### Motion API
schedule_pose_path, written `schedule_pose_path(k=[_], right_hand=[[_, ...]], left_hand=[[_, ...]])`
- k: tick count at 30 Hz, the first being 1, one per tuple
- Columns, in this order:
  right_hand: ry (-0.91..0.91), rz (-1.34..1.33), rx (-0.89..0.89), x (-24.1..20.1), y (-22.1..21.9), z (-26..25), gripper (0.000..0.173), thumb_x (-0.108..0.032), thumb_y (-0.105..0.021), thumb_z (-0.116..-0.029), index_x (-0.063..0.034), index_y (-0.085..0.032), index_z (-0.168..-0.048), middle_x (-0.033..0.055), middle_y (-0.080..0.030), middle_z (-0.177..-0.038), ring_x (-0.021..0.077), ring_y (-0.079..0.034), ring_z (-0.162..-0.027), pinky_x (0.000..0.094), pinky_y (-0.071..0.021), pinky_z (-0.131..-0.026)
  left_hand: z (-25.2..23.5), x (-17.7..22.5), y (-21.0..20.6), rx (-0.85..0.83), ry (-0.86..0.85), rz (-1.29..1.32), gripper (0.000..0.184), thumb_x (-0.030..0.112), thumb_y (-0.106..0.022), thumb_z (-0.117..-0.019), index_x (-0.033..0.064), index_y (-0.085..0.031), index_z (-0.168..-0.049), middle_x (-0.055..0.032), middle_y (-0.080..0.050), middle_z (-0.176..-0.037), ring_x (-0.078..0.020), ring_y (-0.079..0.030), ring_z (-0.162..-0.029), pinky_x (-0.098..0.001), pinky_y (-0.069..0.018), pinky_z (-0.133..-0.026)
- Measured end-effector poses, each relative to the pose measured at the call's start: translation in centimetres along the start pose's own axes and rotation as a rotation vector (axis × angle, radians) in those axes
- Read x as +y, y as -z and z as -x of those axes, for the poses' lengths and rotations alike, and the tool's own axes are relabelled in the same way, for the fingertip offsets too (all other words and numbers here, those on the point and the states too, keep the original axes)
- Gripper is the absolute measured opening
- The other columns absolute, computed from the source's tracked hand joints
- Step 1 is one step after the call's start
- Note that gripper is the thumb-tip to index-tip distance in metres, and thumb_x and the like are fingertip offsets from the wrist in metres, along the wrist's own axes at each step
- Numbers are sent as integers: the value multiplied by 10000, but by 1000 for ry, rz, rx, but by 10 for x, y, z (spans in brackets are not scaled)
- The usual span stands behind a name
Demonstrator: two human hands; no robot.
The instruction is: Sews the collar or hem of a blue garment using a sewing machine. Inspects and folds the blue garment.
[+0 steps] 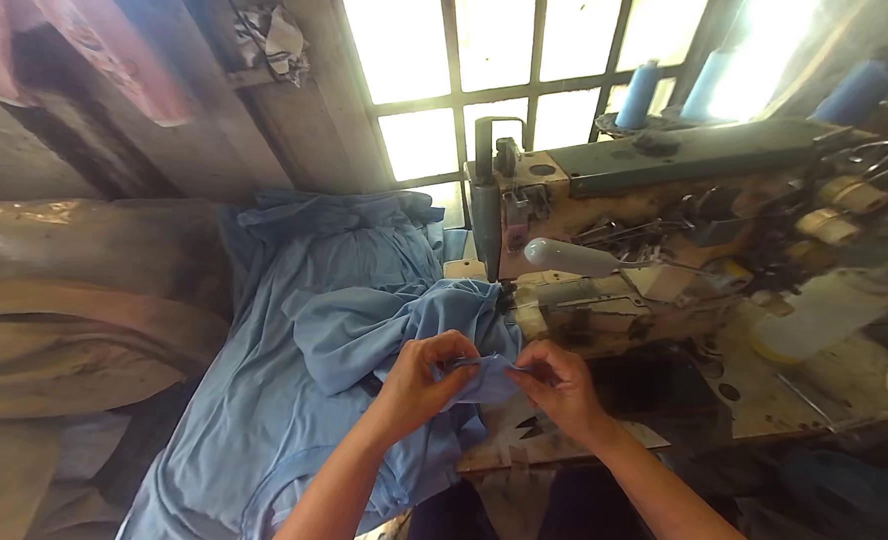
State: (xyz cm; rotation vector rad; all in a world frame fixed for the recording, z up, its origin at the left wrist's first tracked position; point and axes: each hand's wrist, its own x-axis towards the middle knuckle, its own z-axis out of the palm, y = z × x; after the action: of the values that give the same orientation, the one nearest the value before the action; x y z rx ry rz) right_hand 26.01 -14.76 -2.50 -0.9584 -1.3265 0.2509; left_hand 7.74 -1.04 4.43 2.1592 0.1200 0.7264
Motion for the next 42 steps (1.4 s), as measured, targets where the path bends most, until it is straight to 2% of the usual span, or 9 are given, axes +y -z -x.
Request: schedule_pose_path(k=[3,5,10,15,23,29,35,38,42], right_hand=[[-22,-28,-9,-1,-4,-1,128,-105,-687,-965,8,-637,-996,-7,-665,-816,-63,-560,-599,98,-501,-553],[-41,-38,-12,-4,-6,0,123,-102,-682,-965,6,-637,-1002,-18,-665,-788,-64,-562,-594,102,-499,-553],[-68,-55,13,-4,-5,1,91,-86,-673,-963,-11,-642,-1002,-45,-665,-805,-73,-565,-594,100,-506,-544],[-27,-23,11,2,0,3,89,-76,-671,-966,-1,-651,-1010,-3,-681,-875,-65,-568,-610,99,-510,-556],[165,62,28,8,-4,4,105,-91,-641,-998,-34,-724,-1025,52,-660,-964,-31,-614,-766,91,-531,-675],[150,59,2,4,-6,4,115,-71,-637,-989,-2,-726,-1015,77,-661,-1004,-23,-618,-805,97,-537,-704],[80,-15,-51,-3,-1,4,146,-57,-602,-959,33,-710,-998,114,-670,-1090,-30,-614,-778,104,-531,-669],[11,-47,-138,-18,11,-8,258,-135,-594,-956,36,-696,-1120,111,-674,-1213,-64,-563,-693,105,-486,-578],[-53,53,-439,-50,17,-33,284,-170,-625,-1017,48,-682,-1190,121,-703,-1080,-19,-546,-604,124,-476,-529]], left_hand=[[4,6,-7,46,-20,-287,452,403,-689,-901,13,-682,-1130,-14,-741,-891,-83,-684,-812,-341,-545,-801],[4,12,-19,122,-65,-498,492,437,-729,-837,31,-702,-1114,-23,-737,-837,-167,-648,-712,-455,-483,-748],[2,11,-21,148,-58,-505,129,147,-666,-796,83,-739,-882,-35,-735,-797,-172,-688,-759,-426,-484,-751],[4,-9,-7,66,-110,-85,89,80,-672,-906,13,-719,-940,-10,-732,-885,6,-666,-864,-190,-533,-840],[7,-12,-4,-3,-117,217,164,10,-534,-977,8,-697,-994,42,-733,-991,37,-665,-950,-171,-551,-870],[9,-4,-10,87,-79,150,127,137,-656,-921,20,-700,-896,39,-728,-872,25,-678,-847,-167,-564,-781],[12,0,-16,175,-131,8,80,80,-734,-860,18,-684,-867,-14,-740,-853,-1,-692,-834,-168,-562,-782],[16,13,-12,147,-177,-216,117,140,-723,-902,51,-671,-957,-15,-734,-883,-31,-678,-851,-210,-533,-810],[16,30,-16,120,-391,-532,87,175,-653,-964,92,-665,-941,-20,-695,-767,-119,-625,-728,-270,-450,-751]])
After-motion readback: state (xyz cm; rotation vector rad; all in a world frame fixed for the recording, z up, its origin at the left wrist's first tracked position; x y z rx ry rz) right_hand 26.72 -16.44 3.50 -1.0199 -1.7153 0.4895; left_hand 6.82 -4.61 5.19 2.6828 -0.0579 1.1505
